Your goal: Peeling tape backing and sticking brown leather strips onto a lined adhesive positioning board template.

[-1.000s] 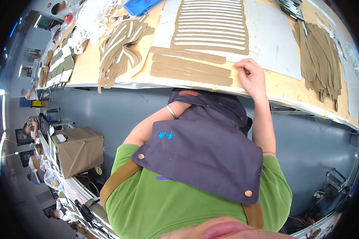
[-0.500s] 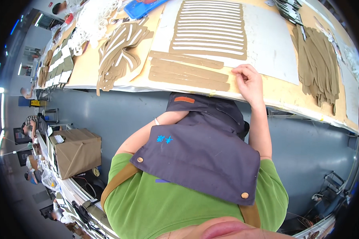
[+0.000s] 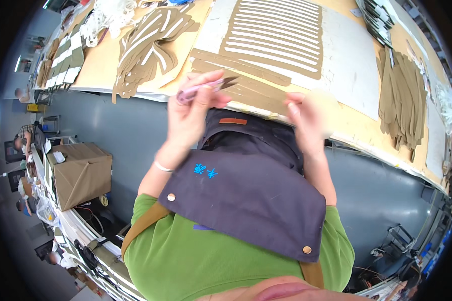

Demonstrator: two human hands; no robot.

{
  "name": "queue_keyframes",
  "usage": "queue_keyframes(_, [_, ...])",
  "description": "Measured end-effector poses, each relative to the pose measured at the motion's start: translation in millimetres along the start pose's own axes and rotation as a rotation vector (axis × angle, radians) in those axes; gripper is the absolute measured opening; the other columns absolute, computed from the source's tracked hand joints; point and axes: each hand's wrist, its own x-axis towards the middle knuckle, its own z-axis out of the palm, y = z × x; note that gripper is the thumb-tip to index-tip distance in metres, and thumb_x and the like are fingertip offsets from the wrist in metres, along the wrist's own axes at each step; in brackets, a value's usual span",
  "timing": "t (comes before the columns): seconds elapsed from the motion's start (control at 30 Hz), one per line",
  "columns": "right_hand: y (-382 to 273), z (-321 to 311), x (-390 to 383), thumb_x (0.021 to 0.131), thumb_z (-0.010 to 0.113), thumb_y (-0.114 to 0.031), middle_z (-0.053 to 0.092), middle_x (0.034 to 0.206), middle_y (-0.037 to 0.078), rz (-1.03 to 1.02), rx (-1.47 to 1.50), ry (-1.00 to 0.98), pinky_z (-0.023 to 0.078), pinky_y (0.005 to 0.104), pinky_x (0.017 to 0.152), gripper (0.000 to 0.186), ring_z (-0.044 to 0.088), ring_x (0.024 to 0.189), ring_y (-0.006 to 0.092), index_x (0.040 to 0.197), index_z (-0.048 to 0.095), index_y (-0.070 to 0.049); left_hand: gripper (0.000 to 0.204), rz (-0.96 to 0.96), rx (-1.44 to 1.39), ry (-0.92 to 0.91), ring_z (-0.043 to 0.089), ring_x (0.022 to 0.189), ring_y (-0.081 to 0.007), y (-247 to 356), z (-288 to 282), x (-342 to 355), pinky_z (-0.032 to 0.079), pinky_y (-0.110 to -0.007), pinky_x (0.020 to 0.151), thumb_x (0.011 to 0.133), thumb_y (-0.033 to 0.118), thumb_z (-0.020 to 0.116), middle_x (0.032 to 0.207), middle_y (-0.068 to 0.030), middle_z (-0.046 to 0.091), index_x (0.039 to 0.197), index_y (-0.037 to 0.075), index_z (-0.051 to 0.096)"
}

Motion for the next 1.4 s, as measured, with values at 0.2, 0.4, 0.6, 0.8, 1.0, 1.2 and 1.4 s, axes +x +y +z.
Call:
queue_keyframes(0.2, [-21,45,-1,0.106,0.032,-0.050,0.057,0.125,0.010,0.266,0.660,-0.309,0.044,0.0362,0.099,0.060,0.054,0.113,0.0185,0.137,0.047,-0.001,0.037,0.718,0.600,-0.170,0.059,0.101,-0.0217,-57,61,10,0.046,-0.033,0.082,0.077,0.010,0.077,0.109,-0.0077,0.059,0.114,0.007,0.072])
queue_keyframes(0.4, [4,-13,37,0.107,0.039,-0.041,0.064,0.094,0.009,0.214,0.434,-0.078,0.051,0.0343,0.078,0.043,0.062,0.090,0.0177,0.116,0.056,-0.002,0.042,0.671,0.787,-0.226,0.052,0.113,-0.0205,-60,71,21,0.034,-0.037,0.089,0.079,0.020,0.075,0.124,-0.0015,0.054,0.121,0.015,0.069])
queue_keyframes(0.6, [-33,-49,86,0.103,0.047,-0.038,0.061,0.070,0.009,0.072,-1.088,-0.208,0.049,0.0360,0.062,0.037,0.061,0.062,0.0226,0.103,0.055,-0.003,0.019,0.499,0.845,-0.187,0.058,0.086,-0.0242,-80,55,68,0.046,-0.036,0.076,0.085,0.013,0.070,0.089,-0.0033,0.061,0.104,0.011,0.071])
queue_keyframes(0.8, [-34,-44,98,0.095,0.058,-0.027,0.061,0.069,0.012,0.166,-1.138,-0.204,0.048,0.0362,0.062,0.024,0.060,0.063,0.0281,0.105,0.060,-0.006,0.010,0.479,0.883,-0.378,0.059,0.083,-0.0211,-93,72,100,0.047,-0.036,0.073,0.081,0.012,0.070,0.084,-0.0005,0.058,0.091,0.014,0.073])
queue_keyframes(1.0, [-18,-36,94,0.088,0.063,-0.020,0.064,0.072,0.012,0.185,-1.101,-0.197,0.049,0.0377,0.062,0.020,0.063,0.065,0.0281,0.104,0.070,-0.010,0.004,0.473,1.017,-0.431,0.059,0.081,-0.0197,-103,72,99,0.045,-0.035,0.070,0.082,0.018,0.068,0.082,0.0004,0.056,0.083,0.015,0.070])
queue_keyframes(1.2, [-15,-36,93,0.090,0.063,-0.024,0.068,0.078,0.012,0.095,-1.175,-0.191,0.051,0.0400,0.064,0.021,0.066,0.071,0.0307,0.105,0.068,-0.011,0.005,0.440,0.964,-0.283,0.060,0.084,-0.0227,-109,76,89,0.044,-0.036,0.073,0.086,0.015,0.065,0.088,-0.0014,0.057,0.084,0.012,0.061])
queue_keyframes(1.4, [-23,-35,95,0.093,0.061,-0.029,0.070,0.087,0.010,0.030,-1.339,-0.232,0.052,0.0417,0.065,0.022,0.067,0.075,0.0316,0.107,0.059,-0.013,0.008,0.357,0.906,-0.331,0.059,0.090,-0.0230,-97,63,84,0.043,-0.039,0.076,0.084,0.013,0.069,0.091,-0.0014,0.059,0.089,0.012,0.063])
